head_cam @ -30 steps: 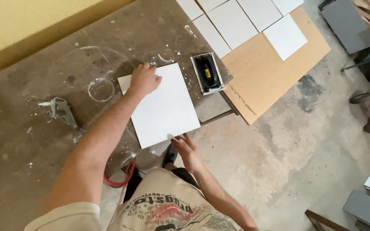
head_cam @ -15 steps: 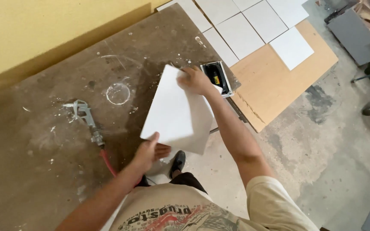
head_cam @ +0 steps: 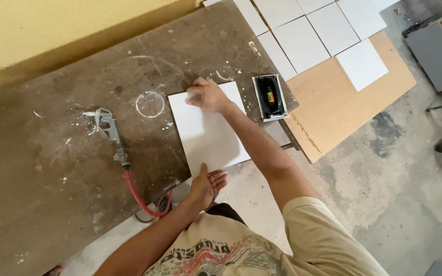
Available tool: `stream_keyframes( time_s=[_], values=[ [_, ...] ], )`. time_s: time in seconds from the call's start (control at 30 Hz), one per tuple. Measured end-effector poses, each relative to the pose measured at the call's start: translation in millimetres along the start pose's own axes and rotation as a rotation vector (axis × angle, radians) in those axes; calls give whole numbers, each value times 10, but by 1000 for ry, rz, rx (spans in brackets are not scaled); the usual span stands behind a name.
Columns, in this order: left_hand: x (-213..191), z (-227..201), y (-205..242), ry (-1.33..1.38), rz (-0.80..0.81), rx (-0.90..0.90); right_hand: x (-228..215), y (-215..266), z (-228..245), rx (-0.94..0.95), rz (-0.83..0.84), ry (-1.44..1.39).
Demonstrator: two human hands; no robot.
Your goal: The person sands the surface of a white square tile using a sanding block and then smooths the edges with a handheld tool. They place the finished tile on a table with other tiles, pick up another tile, and repeat the sanding and smoothing process.
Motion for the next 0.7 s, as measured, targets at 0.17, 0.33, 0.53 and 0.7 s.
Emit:
stream_keyframes(
  time_s=[0.17,0.33,0.53,0.7],
  values=[
    [-240,-305,34,-522,123,46,-1506,748,307,133,-402,24],
    [-160,-1978,361,-1590,-682,1488,-2188,2093,-535,830,-464,257],
    [-250,-2139,-89,-2057,-256,1166,-1897,2409,-250,705,-561,177],
    [-262,-2145,-68,-2153,-289,1157,-918,2643,1397,618,-532,205]
  ],
)
Point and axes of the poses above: each hand's wrist, its own y-axis away from the middle knuckle, its own x-axis out of the palm, z = x × y, the point moved 10 cm from there along -y, towards the middle knuckle, and after that the axes turned 15 degrees about -y, right-handed, at the moved point
